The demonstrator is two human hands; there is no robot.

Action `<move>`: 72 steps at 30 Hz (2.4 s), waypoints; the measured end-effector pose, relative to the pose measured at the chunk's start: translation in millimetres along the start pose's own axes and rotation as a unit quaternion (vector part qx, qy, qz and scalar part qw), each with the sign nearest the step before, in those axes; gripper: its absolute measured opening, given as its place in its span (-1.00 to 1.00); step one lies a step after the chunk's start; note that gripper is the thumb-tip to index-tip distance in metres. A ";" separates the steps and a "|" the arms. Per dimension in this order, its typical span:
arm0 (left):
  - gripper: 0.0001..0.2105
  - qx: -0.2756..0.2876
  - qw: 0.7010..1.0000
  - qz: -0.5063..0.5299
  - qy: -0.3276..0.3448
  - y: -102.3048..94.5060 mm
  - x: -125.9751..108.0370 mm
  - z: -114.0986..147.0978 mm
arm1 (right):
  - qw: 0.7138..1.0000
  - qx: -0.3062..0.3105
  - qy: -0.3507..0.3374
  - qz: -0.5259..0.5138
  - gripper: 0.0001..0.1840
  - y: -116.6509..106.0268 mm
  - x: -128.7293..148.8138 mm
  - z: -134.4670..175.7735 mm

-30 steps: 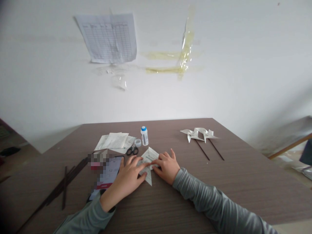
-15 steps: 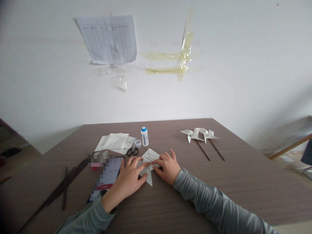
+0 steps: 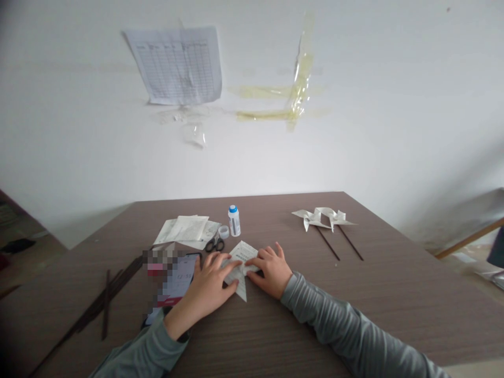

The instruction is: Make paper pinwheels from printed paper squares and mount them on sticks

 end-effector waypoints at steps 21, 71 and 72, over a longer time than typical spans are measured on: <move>-0.54 -0.004 1.000 -0.003 0.003 -0.7 -3.0 0.4 | 1.000 0.006 -0.010 0.024 -0.73 -1.0 3.3 -0.7; -0.56 -0.009 0.999 0.001 0.048 5.5 -5.4 2.2 | 0.999 0.033 0.026 0.018 -0.70 4.8 -0.8 -1.6; -0.57 -0.014 0.999 0.003 0.049 5.5 -5.2 2.5 | 0.999 0.028 0.025 0.014 -0.72 4.8 -0.9 -1.5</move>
Point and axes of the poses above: each hand's wrist, its own z-axis away from the middle knuckle, its own y-axis out of the palm, x = y × z, the point moved 8 cm from there along -z, towards the middle knuckle, and after that the axes turned 9 degrees about -y, right-handed, at the moved point
